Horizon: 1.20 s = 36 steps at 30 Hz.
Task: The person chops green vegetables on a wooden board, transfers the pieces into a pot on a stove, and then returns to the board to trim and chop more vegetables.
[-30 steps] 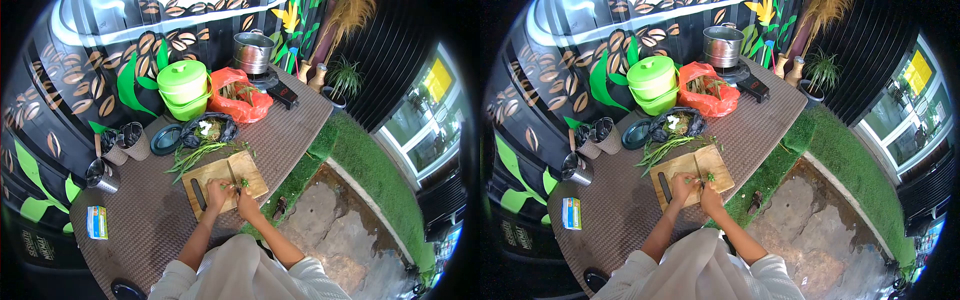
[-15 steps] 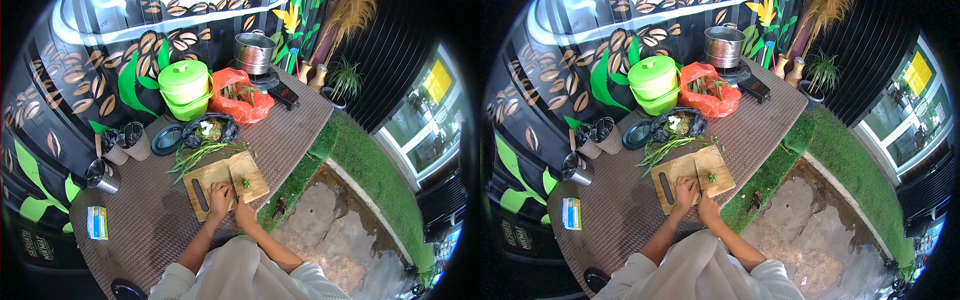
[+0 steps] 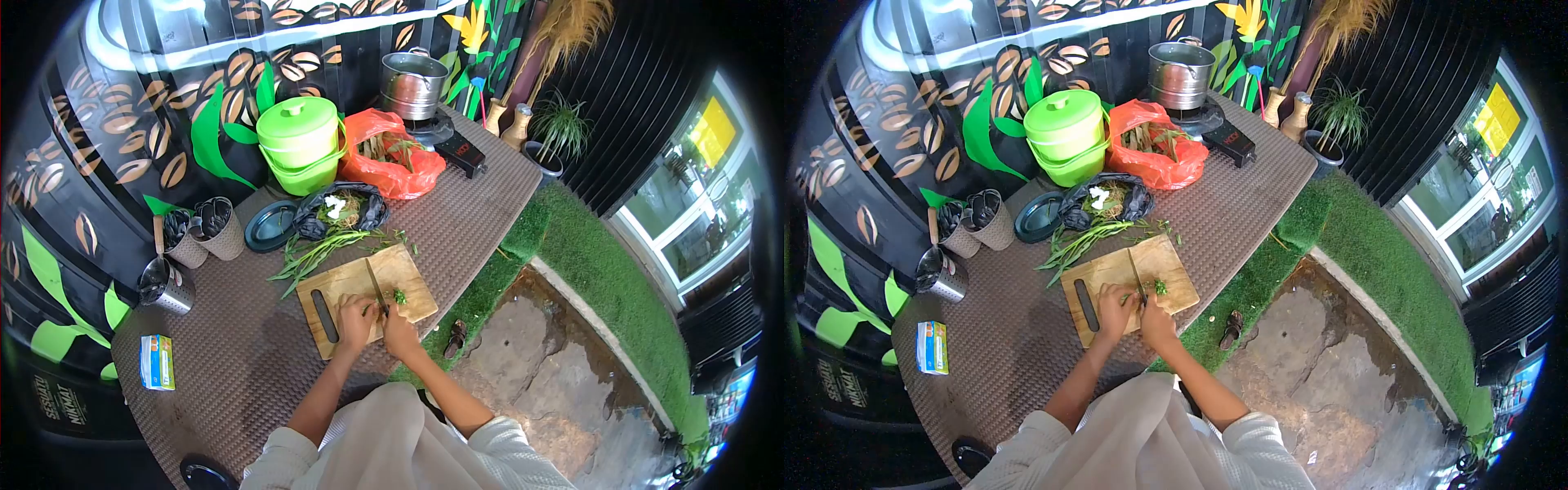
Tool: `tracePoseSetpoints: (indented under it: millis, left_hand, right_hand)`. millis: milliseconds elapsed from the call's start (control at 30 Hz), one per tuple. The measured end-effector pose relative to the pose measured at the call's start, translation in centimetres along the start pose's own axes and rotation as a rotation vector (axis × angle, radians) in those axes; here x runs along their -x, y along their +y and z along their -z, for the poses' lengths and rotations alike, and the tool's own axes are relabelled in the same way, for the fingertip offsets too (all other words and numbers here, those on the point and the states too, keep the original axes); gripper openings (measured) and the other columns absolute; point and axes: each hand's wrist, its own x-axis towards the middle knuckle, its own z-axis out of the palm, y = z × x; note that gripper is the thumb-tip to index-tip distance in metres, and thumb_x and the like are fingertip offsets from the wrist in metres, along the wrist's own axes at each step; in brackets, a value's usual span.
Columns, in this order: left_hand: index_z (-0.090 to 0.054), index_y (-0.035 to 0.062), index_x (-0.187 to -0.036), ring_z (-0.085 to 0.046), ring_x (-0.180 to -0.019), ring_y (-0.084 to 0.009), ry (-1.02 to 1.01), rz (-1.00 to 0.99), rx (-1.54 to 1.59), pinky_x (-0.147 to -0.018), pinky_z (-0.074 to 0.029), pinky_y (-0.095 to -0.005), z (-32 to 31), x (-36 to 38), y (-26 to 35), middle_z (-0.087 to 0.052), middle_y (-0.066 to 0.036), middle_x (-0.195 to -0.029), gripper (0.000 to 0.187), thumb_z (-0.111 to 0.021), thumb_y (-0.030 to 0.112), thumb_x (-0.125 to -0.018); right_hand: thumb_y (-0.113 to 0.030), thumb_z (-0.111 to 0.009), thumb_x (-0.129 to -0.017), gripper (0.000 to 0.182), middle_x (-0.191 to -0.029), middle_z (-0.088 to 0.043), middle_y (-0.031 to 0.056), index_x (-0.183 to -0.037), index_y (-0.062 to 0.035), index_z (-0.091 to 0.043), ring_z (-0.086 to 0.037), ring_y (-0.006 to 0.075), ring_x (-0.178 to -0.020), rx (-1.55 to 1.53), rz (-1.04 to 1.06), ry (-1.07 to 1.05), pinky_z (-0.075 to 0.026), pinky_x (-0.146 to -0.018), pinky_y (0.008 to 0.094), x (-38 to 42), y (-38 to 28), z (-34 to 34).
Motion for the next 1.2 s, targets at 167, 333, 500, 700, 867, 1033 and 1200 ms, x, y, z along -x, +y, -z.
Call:
tracePoseSetpoints:
  millis: [167,333,500,700,867,1033,1200]
  left_hand:
    - [-0.071,0.0024,-0.089,-0.053,-0.093,-0.025,0.049,-0.131,-0.065,-0.084,-0.037,-0.0374,0.3,1.1,0.3,-0.063,-0.006,-0.089,0.012,-0.064,0.009,-0.081]
    - [-0.071,0.0032,-0.087,-0.053,-0.092,-0.027,0.049,-0.078,-0.024,-0.085,-0.038,-0.038,-0.7,0.8,-0.7,-0.062,-0.008,-0.088,0.011,-0.063,0.007,-0.08]
    - [-0.069,0.0027,-0.084,-0.054,-0.091,-0.0299,0.02,0.049,0.113,-0.08,-0.042,-0.0395,-0.4,0.0,-1.1,-0.062,-0.011,-0.088,0.008,-0.066,0.005,-0.077]
    - [-0.069,0.0006,-0.083,-0.054,-0.09,-0.0314,0.089,-0.011,0.056,-0.079,-0.045,-0.0406,0.3,0.8,-0.3,-0.059,-0.013,-0.085,0.008,-0.068,0.006,-0.076]
    - [-0.07,-0.0009,-0.085,-0.055,-0.088,-0.0303,0.107,-0.141,0.013,-0.077,-0.046,-0.0392,-0.3,1.0,-1.5,-0.062,-0.013,-0.087,0.009,-0.066,0.002,-0.077]
    - [-0.067,-0.0012,-0.092,-0.054,-0.091,-0.0332,0.051,-0.055,0.099,-0.082,-0.045,-0.0419,-0.2,1.2,-1.5,-0.059,-0.015,-0.09,0.013,-0.063,0.003,-0.08]
    - [-0.057,0.0015,-0.112,-0.054,-0.094,-0.0358,0.024,0.054,0.179,-0.082,-0.044,-0.0436,0.6,1.2,-0.6,-0.059,-0.017,-0.095,0.029,-0.06,0.002,-0.082]
  right_hand:
    - [-0.026,-0.043,-0.095,0.035,-0.086,-0.063,0.0311,-0.117,-0.0003,-0.036,-0.063,0.0474,-0.085,0.019,0.002,0.051,-0.049,-0.075,0.0557,1.5,0.6,-2.2]
    - [-0.025,-0.042,-0.095,0.036,-0.088,-0.063,0.0323,-0.12,0.0006,-0.036,-0.063,0.0471,-0.085,0.006,0.007,0.002,-0.049,-0.076,0.056,0.1,-0.4,-0.7]
    - [-0.026,-0.043,-0.095,0.037,-0.083,-0.064,0.0308,-0.119,0.0011,-0.036,-0.064,0.0463,-0.081,0.036,0.042,0.099,-0.051,-0.07,0.0546,1.9,-0.3,-1.6]
    - [-0.023,-0.042,-0.096,0.043,-0.083,-0.064,0.0305,-0.128,0.0028,-0.031,-0.064,0.0461,-0.079,0.024,0.059,0.008,-0.051,-0.068,0.0539,0.0,-0.9,-0.6]
    - [-0.024,-0.044,-0.095,0.038,-0.085,-0.063,0.0316,-0.122,0.0017,-0.034,-0.063,0.047,-0.081,0.015,0.047,0.057,-0.051,-0.071,0.0543,2.3,-1.2,-1.7]
    - [-0.024,-0.044,-0.094,0.037,-0.086,-0.063,0.0325,-0.12,0.0015,-0.035,-0.063,0.0476,-0.082,-0.011,0.047,-0.003,-0.05,-0.072,0.0555,-0.1,-0.4,-1.3]
    - [-0.025,-0.044,-0.095,0.034,-0.082,-0.063,0.0316,-0.116,0.0011,-0.036,-0.063,0.0476,-0.08,0.006,0.047,0.051,-0.051,-0.069,0.0547,1.7,-0.8,-2.2]
